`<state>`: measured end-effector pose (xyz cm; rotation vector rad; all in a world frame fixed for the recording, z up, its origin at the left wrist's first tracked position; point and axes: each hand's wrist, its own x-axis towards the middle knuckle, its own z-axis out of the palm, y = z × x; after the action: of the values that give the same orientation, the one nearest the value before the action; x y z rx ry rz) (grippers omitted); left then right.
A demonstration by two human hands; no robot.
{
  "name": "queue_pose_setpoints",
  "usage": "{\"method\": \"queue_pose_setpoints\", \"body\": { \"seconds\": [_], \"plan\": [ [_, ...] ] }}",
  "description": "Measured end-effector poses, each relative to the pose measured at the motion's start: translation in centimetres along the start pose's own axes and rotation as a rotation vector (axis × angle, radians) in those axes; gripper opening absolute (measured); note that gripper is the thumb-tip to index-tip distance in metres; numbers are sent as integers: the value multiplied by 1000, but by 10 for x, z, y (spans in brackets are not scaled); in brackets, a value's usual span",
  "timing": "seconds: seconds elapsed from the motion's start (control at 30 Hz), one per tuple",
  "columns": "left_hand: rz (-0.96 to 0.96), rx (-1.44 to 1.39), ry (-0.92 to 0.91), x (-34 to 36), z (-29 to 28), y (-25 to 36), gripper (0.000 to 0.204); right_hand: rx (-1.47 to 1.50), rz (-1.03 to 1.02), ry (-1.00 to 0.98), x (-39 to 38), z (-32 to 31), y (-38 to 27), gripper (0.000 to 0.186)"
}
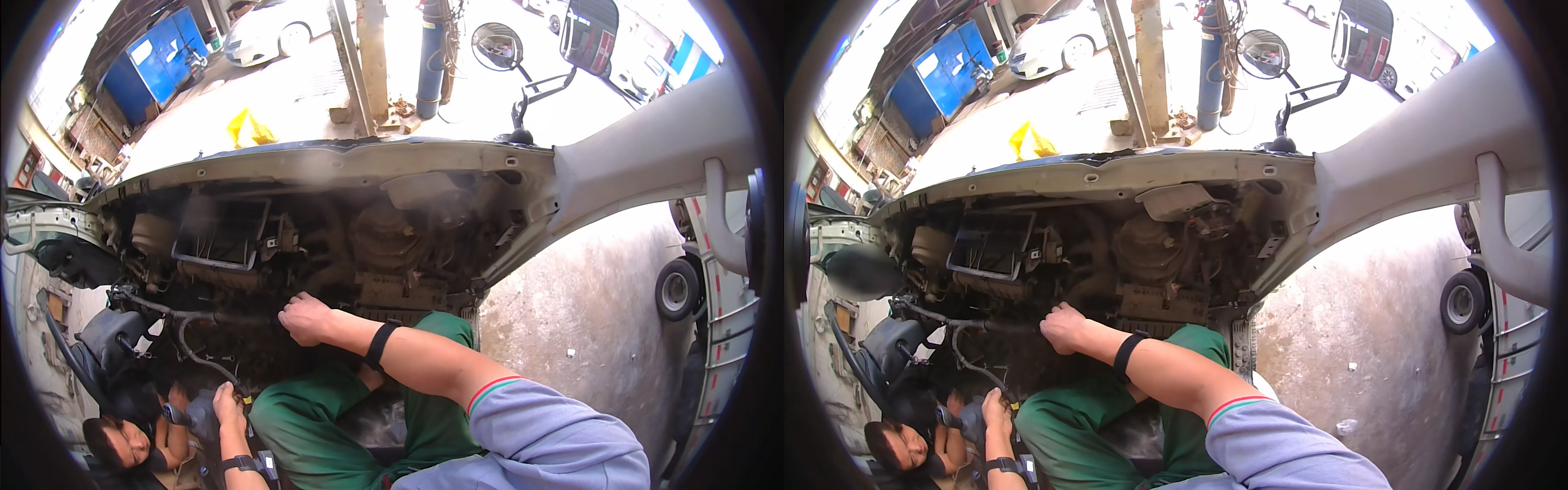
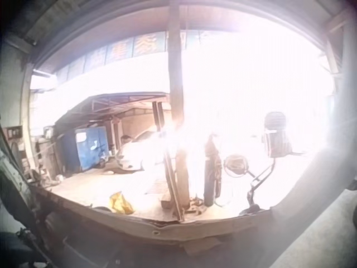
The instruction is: The person works on the internal components under the dashboard of a vehicle by hand, reaching into the assembly to disconnect wires and a large plastic component, and then removing that component from the vehicle.
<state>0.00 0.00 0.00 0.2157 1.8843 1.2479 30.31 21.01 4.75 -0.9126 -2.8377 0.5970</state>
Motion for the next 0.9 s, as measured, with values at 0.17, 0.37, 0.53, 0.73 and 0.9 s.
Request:
{"method": "queue_pose_setpoints", "body": {
  "seconds": [0.17,0.37,0.53,0.73,0.9],
  "plan": [
    [-59,-81,-41,6,-8,-14,19,6,-24,-49,-9,-1,0,23],
    [-84,-96,-253,16,-9,-14,24,-12,-22,-35,-4,-5,-1,20],
    [-136,-74,-169,7,6,-14,22,-16,-16,-18,-6,-3,-2,20],
    [-62,28,-163,16,-3,-20,18,-48,-16,-7,-5,-6,-6,20],
    [-96,78,-63,4,18,-5,31,-61,-6,-19,-4,-3,-3,20]
  ]
}}
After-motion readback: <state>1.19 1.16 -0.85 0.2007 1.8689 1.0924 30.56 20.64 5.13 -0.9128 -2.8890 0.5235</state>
